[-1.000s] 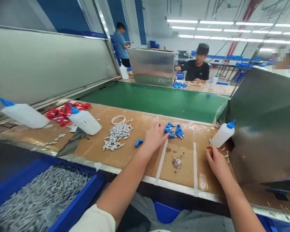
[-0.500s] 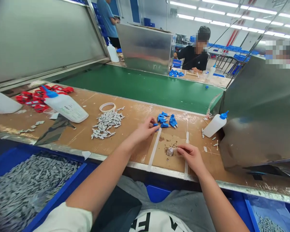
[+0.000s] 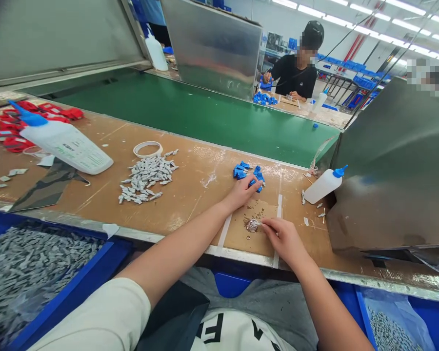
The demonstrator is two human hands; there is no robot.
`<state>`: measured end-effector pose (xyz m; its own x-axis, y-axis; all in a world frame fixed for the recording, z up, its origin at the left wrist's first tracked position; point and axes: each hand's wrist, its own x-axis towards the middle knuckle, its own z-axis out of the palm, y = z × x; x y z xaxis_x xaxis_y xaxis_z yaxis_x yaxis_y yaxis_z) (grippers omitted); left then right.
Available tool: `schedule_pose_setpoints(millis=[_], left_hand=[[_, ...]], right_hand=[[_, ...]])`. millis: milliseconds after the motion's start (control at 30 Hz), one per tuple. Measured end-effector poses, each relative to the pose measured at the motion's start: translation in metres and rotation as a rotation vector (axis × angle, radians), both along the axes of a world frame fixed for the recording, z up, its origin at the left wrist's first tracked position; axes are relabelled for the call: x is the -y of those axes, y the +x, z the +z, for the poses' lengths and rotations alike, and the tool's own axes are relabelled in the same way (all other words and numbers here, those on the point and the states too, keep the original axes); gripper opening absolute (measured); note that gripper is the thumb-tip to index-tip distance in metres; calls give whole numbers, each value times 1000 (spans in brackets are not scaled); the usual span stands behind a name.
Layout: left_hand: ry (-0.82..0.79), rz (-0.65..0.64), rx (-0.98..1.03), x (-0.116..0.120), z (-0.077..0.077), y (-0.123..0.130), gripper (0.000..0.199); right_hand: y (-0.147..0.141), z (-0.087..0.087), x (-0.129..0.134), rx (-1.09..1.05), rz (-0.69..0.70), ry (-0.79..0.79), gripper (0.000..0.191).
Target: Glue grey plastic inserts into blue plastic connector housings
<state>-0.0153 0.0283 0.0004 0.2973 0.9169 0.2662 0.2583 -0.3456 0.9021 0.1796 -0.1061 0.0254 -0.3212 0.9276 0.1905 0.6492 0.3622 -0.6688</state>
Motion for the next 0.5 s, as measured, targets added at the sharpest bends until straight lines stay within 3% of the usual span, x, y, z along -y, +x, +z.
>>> schedule_pose_setpoints(millis=[100, 267, 367, 500], left_hand=[[-31, 12, 20, -1, 0, 2, 33], [-138, -32, 91, -3, -1, 6, 34], [-200, -63, 123, -4, -3, 7, 34], [-277, -101, 147, -7, -5, 7, 35]], right_hand=[[-2, 7, 0, -37, -3, -67, 33], [-1, 4, -25, -502, -230, -222, 40], [0, -4, -48, -612, -309, -82, 39], [-2, -11, -63, -398, -256, 247, 22]])
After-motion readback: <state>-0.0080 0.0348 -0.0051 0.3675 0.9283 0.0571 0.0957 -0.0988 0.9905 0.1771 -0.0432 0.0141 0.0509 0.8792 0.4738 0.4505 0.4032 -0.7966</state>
